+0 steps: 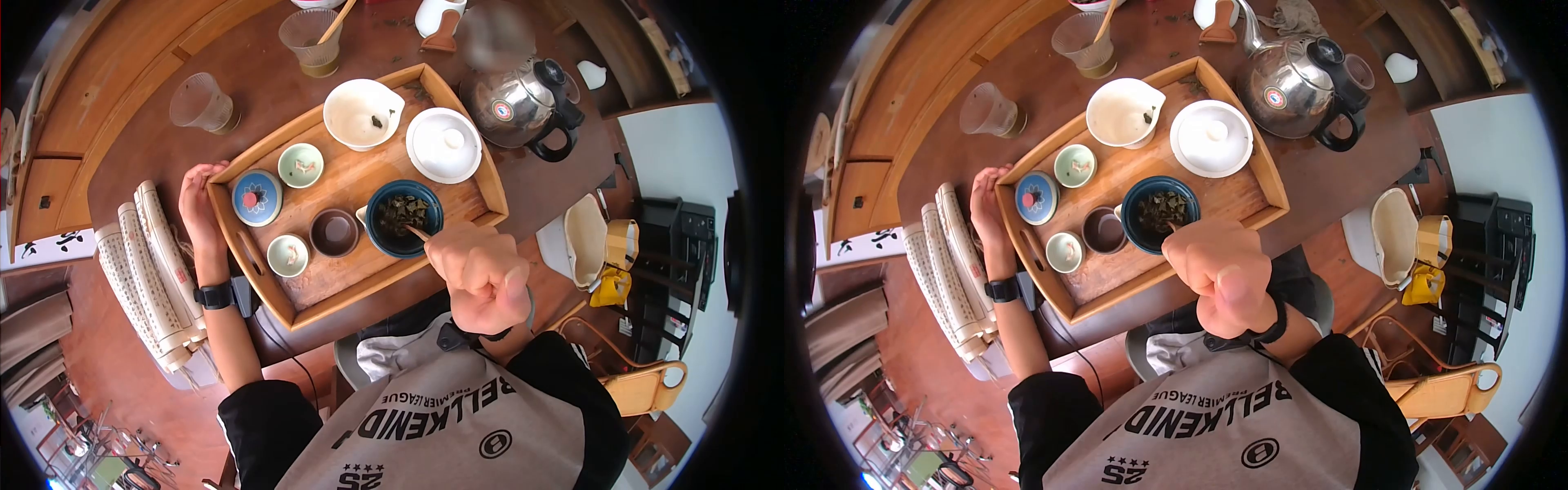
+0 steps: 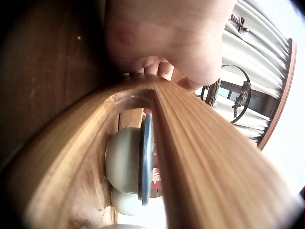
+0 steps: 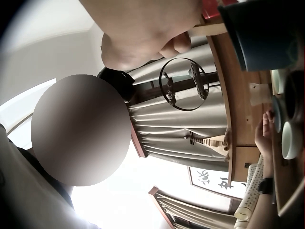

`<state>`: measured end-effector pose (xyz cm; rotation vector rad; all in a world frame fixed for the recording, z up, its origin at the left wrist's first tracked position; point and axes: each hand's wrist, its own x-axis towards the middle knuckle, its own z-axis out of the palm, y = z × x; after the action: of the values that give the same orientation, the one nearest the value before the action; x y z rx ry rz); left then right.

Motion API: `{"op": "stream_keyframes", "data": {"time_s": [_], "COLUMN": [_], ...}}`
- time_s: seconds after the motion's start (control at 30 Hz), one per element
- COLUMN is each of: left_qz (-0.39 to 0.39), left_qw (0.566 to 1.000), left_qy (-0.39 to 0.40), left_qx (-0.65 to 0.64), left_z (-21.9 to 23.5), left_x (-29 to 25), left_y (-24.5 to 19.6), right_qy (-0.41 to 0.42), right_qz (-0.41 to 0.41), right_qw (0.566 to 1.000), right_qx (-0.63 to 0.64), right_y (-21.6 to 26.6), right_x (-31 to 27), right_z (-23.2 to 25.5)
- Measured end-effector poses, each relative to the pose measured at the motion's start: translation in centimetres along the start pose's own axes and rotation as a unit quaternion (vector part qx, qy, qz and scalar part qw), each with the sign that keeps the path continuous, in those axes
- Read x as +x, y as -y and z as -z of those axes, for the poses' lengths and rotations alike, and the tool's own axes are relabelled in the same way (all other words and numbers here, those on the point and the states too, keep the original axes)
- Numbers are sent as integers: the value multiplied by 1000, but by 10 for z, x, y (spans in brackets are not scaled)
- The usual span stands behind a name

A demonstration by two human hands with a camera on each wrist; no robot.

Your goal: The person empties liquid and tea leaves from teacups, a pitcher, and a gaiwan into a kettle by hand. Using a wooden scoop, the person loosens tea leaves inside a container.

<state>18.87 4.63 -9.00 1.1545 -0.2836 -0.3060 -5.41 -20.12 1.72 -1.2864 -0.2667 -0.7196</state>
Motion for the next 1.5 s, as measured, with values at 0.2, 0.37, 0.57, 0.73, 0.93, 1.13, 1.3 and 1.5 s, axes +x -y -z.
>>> {"op": "stream_keyframes", "data": {"time_s": [0.2, 0.37, 0.57, 0.73, 0.93, 1.13, 1.3, 1.5], "left_qz": [1, 3, 5, 4, 8, 10, 11, 16], "left_qw": [1000, 1000, 1000, 1000, 1000, 1000, 1000, 1000], "left_qy": [3, -4, -4, 0, -3, -6, -14, -15], "left_qx": [5, -9, -15, -13, -11, -9, -7, -9], "left_z": [2, 1, 2, 3, 3, 3, 0, 1], "left_x": [1, 1, 2, 2, 2, 2, 1, 2], "left_y": [1, 1, 2, 2, 3, 3, 1, 1], "right_qy": [-7, -10, -5, -13, 3, 23, 9, 9], "right_qz": [-16, 14, -49, -32, 4, 6, -11, -27], "right_qw": [1000, 1000, 999, 999, 999, 1000, 999, 998], "right_qx": [23, 14, 13, 33, 36, 18, 47, 61], "right_y": [0, -2, 3, -2, -7, -7, -6, -5], "right_x": [-1, -2, 2, -2, 5, 1, 6, 7], "right_z": [2, -3, 2, 3, 9, 8, 14, 17]}}
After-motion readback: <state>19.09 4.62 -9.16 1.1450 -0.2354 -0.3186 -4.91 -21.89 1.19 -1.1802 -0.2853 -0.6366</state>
